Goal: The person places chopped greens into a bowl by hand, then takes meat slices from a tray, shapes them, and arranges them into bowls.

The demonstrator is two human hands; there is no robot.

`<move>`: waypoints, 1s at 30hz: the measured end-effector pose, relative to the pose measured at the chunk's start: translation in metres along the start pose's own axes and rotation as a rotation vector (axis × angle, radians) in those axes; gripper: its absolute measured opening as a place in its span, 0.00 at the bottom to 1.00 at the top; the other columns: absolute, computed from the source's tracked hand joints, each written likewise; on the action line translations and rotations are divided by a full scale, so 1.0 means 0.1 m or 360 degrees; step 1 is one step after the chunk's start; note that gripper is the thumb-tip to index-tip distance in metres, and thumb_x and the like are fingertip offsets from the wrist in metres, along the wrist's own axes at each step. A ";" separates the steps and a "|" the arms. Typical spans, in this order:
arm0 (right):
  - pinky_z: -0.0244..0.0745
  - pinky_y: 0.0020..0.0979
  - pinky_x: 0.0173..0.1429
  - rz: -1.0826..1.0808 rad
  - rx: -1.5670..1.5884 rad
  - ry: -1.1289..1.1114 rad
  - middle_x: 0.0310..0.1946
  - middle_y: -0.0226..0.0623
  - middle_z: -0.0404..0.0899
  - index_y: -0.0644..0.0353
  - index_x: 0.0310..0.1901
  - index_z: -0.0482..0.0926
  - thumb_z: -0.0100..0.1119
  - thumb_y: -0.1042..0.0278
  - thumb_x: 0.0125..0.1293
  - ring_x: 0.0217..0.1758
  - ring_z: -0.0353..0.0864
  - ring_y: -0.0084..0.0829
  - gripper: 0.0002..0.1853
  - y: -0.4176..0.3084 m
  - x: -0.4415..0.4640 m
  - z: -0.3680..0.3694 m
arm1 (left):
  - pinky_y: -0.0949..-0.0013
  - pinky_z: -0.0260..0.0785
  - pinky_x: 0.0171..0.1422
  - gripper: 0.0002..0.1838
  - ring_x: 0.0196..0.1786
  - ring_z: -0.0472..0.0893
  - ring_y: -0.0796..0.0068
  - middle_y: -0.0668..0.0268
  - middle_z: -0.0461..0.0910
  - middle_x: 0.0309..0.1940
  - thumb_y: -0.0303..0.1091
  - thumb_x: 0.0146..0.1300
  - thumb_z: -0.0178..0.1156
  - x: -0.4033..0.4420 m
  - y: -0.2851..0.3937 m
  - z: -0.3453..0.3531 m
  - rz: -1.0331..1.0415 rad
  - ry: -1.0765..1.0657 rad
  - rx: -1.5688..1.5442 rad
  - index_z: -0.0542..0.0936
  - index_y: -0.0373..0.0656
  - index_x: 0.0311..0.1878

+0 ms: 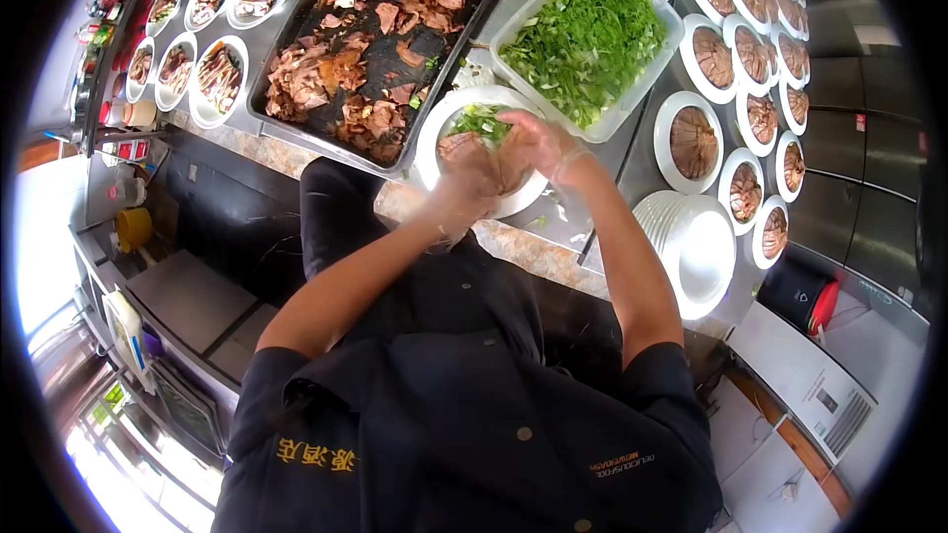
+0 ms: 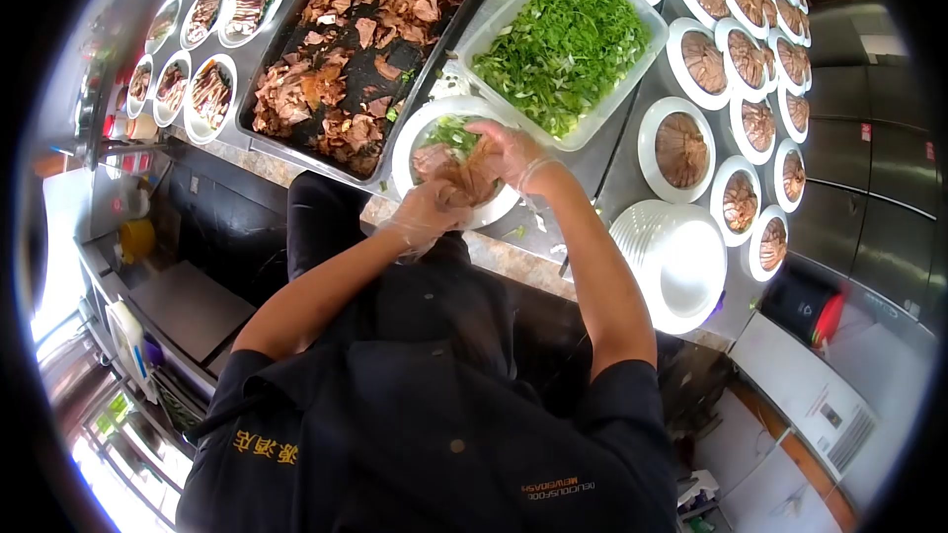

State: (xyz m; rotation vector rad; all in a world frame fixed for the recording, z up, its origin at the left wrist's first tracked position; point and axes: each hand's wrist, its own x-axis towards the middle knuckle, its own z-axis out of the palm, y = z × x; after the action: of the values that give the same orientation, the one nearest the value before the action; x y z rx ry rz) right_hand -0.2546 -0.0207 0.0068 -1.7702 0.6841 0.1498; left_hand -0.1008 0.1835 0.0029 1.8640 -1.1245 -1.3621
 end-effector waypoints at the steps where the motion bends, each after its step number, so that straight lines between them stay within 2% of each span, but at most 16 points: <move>1: 0.83 0.37 0.60 0.0006 0.0008 0.0005 0.52 0.45 0.87 0.43 0.76 0.75 0.74 0.74 0.70 0.50 0.86 0.37 0.34 -0.02 0.00 -0.01 | 0.64 0.80 0.44 0.19 0.35 0.85 0.73 0.62 0.88 0.36 0.38 0.66 0.77 -0.01 -0.06 0.01 0.0022 0.0035 -0.0115 0.85 0.34 0.52; 2: 0.83 0.36 0.60 -0.0005 -0.0063 -0.0017 0.52 0.41 0.89 0.45 0.76 0.75 0.74 0.71 0.71 0.51 0.88 0.34 0.33 -0.03 0.01 -0.01 | 0.64 0.80 0.44 0.19 0.35 0.85 0.73 0.62 0.88 0.36 0.38 0.66 0.77 0.00 -0.11 0.01 0.0023 0.0027 -0.0109 0.85 0.34 0.52; 3: 0.83 0.36 0.61 -0.0018 -0.0134 -0.0038 0.51 0.37 0.90 0.47 0.77 0.76 0.74 0.68 0.73 0.53 0.89 0.31 0.32 -0.03 0.03 -0.01 | 0.66 0.79 0.43 0.19 0.35 0.84 0.78 0.65 0.87 0.35 0.36 0.67 0.77 -0.01 -0.09 -0.02 0.0081 0.0108 -0.0216 0.85 0.35 0.54; 5: 0.83 0.35 0.60 -0.0069 -0.0033 -0.0117 0.50 0.37 0.90 0.47 0.77 0.76 0.75 0.68 0.72 0.50 0.89 0.32 0.33 -0.01 0.07 -0.03 | 0.69 0.78 0.42 0.19 0.35 0.82 0.82 0.68 0.86 0.34 0.33 0.68 0.76 -0.01 -0.04 -0.07 0.0135 0.0180 -0.0313 0.85 0.36 0.57; 7: 0.83 0.35 0.59 -0.0119 0.0069 -0.0189 0.50 0.36 0.90 0.47 0.76 0.77 0.76 0.68 0.71 0.48 0.88 0.32 0.33 -0.03 0.09 -0.05 | 0.71 0.78 0.43 0.21 0.35 0.80 0.85 0.70 0.83 0.31 0.34 0.68 0.76 0.06 0.13 -0.14 0.0013 0.0530 -0.0043 0.86 0.38 0.62; 9: 0.83 0.36 0.58 -0.0316 -0.0440 -0.0171 0.50 0.36 0.90 0.48 0.75 0.77 0.76 0.69 0.71 0.46 0.88 0.33 0.33 -0.09 0.11 -0.08 | 0.70 0.79 0.44 0.20 0.35 0.82 0.84 0.69 0.86 0.32 0.34 0.68 0.76 0.19 0.17 -0.14 -0.0009 0.0559 -0.0017 0.87 0.40 0.61; 11: 0.83 0.36 0.58 -0.0316 -0.0443 -0.0154 0.50 0.36 0.90 0.48 0.75 0.77 0.75 0.69 0.71 0.47 0.88 0.33 0.32 -0.17 0.12 -0.08 | 0.69 0.81 0.46 0.16 0.36 0.84 0.81 0.66 0.89 0.34 0.33 0.69 0.75 0.24 0.34 -0.15 -0.0143 0.0549 -0.0022 0.88 0.40 0.57; 14: 0.84 0.38 0.59 -0.0373 -0.0363 -0.0121 0.53 0.38 0.89 0.48 0.75 0.78 0.73 0.68 0.72 0.50 0.88 0.36 0.30 -0.16 0.05 -0.05 | 0.67 0.83 0.48 0.16 0.37 0.87 0.77 0.64 0.92 0.38 0.34 0.68 0.76 0.33 0.31 -0.13 -0.0090 0.0593 0.0018 0.88 0.39 0.56; 17: 0.84 0.39 0.60 -0.0436 -0.0260 -0.0061 0.55 0.39 0.87 0.47 0.74 0.78 0.71 0.68 0.73 0.53 0.88 0.38 0.29 -0.12 -0.01 -0.01 | 0.67 0.83 0.47 0.16 0.37 0.87 0.76 0.64 0.92 0.38 0.34 0.68 0.76 0.31 0.35 -0.15 -0.0057 0.0574 -0.0147 0.87 0.38 0.55; 21: 0.85 0.41 0.62 -0.0551 -0.0151 0.0054 0.59 0.41 0.85 0.47 0.73 0.78 0.69 0.67 0.74 0.57 0.87 0.41 0.27 -0.08 -0.04 0.06 | 0.68 0.82 0.47 0.16 0.37 0.86 0.78 0.66 0.91 0.37 0.33 0.68 0.77 0.36 0.37 -0.11 0.0039 0.0567 -0.0097 0.87 0.36 0.54; 23: 0.85 0.42 0.62 -0.0582 -0.0597 0.0241 0.60 0.41 0.84 0.47 0.73 0.78 0.67 0.67 0.75 0.58 0.87 0.43 0.26 -0.10 -0.09 0.07 | 0.69 0.82 0.46 0.15 0.37 0.85 0.80 0.67 0.90 0.37 0.32 0.68 0.76 0.47 0.16 -0.03 0.0055 0.0548 -0.0036 0.87 0.37 0.53; 24: 0.87 0.44 0.59 -0.0484 -0.1150 0.0382 0.58 0.42 0.85 0.46 0.74 0.77 0.65 0.69 0.74 0.59 0.87 0.46 0.28 -0.13 -0.14 0.05 | 0.69 0.82 0.46 0.15 0.37 0.85 0.80 0.67 0.90 0.37 0.32 0.68 0.76 0.47 0.18 -0.03 0.0056 0.0543 -0.0032 0.87 0.37 0.53; 25: 0.87 0.44 0.59 -0.0481 -0.1147 0.0388 0.58 0.42 0.85 0.46 0.74 0.77 0.65 0.69 0.74 0.59 0.87 0.46 0.28 -0.10 -0.18 0.06 | 0.69 0.81 0.45 0.16 0.36 0.85 0.79 0.68 0.90 0.37 0.32 0.69 0.76 0.46 0.19 -0.04 0.0025 0.0533 -0.0008 0.86 0.36 0.54; 27: 0.87 0.45 0.59 -0.0692 -0.1044 0.0868 0.54 0.41 0.85 0.49 0.70 0.80 0.68 0.70 0.70 0.57 0.87 0.45 0.26 0.02 -0.23 0.08 | 0.68 0.81 0.44 0.16 0.36 0.85 0.79 0.68 0.90 0.37 0.32 0.69 0.76 0.44 0.23 -0.07 0.0000 0.0520 0.0019 0.86 0.35 0.55; 28: 0.87 0.45 0.59 -0.0692 -0.1045 0.0873 0.54 0.41 0.85 0.49 0.70 0.80 0.68 0.70 0.70 0.57 0.87 0.45 0.26 0.15 -0.24 0.17 | 0.69 0.81 0.45 0.18 0.37 0.84 0.79 0.67 0.90 0.40 0.31 0.69 0.76 0.42 0.25 -0.09 -0.0064 0.0513 -0.0149 0.85 0.34 0.58; 30: 0.85 0.47 0.63 -0.0531 -0.0842 0.1198 0.56 0.42 0.85 0.50 0.68 0.81 0.68 0.74 0.66 0.59 0.86 0.49 0.27 0.40 -0.27 0.40 | 0.70 0.80 0.45 0.20 0.39 0.84 0.79 0.66 0.90 0.44 0.30 0.68 0.76 0.41 0.23 -0.15 -0.0128 0.0510 -0.0316 0.83 0.33 0.60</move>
State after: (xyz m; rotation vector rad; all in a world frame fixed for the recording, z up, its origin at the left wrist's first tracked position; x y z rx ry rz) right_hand -0.2876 0.0199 -0.0277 -2.4449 0.9118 -0.6510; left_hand -0.0881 0.1362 0.0072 1.9118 -0.7339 -1.1197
